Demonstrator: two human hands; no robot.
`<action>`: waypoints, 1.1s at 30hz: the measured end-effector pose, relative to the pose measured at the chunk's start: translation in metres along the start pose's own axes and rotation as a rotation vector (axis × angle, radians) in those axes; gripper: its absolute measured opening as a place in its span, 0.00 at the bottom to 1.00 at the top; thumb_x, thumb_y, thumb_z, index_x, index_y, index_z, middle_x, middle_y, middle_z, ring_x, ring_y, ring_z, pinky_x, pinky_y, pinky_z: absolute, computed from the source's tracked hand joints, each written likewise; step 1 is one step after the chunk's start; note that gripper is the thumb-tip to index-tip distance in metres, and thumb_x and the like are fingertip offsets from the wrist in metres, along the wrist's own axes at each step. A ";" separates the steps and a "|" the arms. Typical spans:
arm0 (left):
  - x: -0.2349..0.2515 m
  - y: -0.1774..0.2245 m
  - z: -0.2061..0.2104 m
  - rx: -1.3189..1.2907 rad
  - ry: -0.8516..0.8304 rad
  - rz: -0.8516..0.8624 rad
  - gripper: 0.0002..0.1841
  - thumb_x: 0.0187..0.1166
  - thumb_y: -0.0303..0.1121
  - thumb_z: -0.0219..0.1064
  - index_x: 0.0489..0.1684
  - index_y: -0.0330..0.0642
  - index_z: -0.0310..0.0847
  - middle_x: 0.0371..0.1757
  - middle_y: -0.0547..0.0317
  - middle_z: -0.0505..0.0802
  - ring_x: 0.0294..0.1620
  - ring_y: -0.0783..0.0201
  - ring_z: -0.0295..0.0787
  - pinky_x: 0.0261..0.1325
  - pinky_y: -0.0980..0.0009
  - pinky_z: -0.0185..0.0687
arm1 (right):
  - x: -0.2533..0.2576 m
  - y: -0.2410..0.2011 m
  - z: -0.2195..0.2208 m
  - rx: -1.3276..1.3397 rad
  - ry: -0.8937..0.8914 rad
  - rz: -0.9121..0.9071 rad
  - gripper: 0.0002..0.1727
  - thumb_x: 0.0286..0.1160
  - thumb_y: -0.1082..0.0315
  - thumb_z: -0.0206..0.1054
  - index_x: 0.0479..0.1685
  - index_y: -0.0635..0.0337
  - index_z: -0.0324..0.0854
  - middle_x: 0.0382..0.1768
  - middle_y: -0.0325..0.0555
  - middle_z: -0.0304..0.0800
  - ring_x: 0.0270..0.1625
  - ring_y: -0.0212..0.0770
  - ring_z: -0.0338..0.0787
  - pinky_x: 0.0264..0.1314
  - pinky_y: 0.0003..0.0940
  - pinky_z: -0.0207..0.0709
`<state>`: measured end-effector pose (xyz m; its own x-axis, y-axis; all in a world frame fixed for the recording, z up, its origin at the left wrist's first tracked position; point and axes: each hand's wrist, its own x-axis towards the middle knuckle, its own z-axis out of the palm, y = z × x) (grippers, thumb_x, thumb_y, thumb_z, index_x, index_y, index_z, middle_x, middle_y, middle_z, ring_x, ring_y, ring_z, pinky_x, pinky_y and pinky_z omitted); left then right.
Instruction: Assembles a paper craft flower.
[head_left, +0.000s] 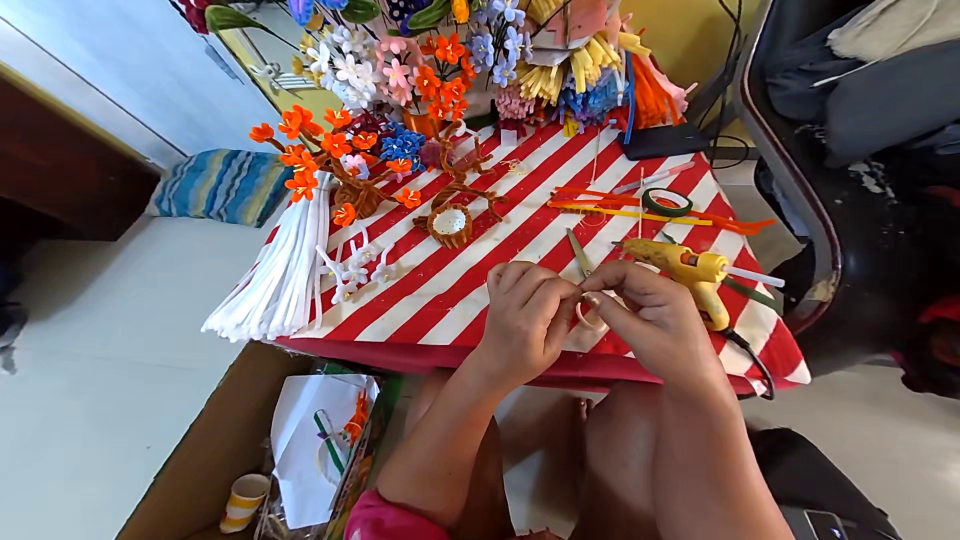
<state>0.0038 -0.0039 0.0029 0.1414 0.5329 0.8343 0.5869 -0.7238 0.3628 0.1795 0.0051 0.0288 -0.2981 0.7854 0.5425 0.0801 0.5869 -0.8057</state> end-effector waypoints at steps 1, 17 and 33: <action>0.000 0.000 0.000 -0.003 -0.007 0.000 0.09 0.87 0.34 0.60 0.39 0.46 0.85 0.39 0.61 0.91 0.51 0.65 0.84 0.67 0.61 0.67 | 0.000 0.000 0.000 0.011 0.000 0.006 0.07 0.75 0.74 0.62 0.42 0.61 0.86 0.39 0.32 0.92 0.44 0.21 0.89 0.52 0.19 0.84; 0.001 -0.002 -0.001 0.037 -0.053 0.016 0.11 0.90 0.36 0.58 0.41 0.46 0.86 0.39 0.61 0.90 0.51 0.63 0.84 0.66 0.61 0.68 | -0.001 0.002 -0.011 -0.010 -0.042 0.013 0.09 0.74 0.73 0.62 0.43 0.61 0.89 0.41 0.33 0.93 0.45 0.21 0.90 0.53 0.19 0.84; 0.001 0.000 0.000 0.061 -0.086 0.041 0.10 0.89 0.35 0.58 0.41 0.48 0.86 0.38 0.62 0.90 0.51 0.63 0.84 0.66 0.60 0.68 | -0.001 0.003 -0.012 -0.026 -0.028 0.004 0.07 0.70 0.74 0.65 0.40 0.60 0.88 0.40 0.32 0.92 0.46 0.22 0.89 0.55 0.21 0.85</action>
<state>0.0035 -0.0031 0.0042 0.2327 0.5411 0.8081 0.6262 -0.7192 0.3012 0.1918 0.0084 0.0285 -0.3239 0.7822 0.5322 0.1055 0.5889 -0.8013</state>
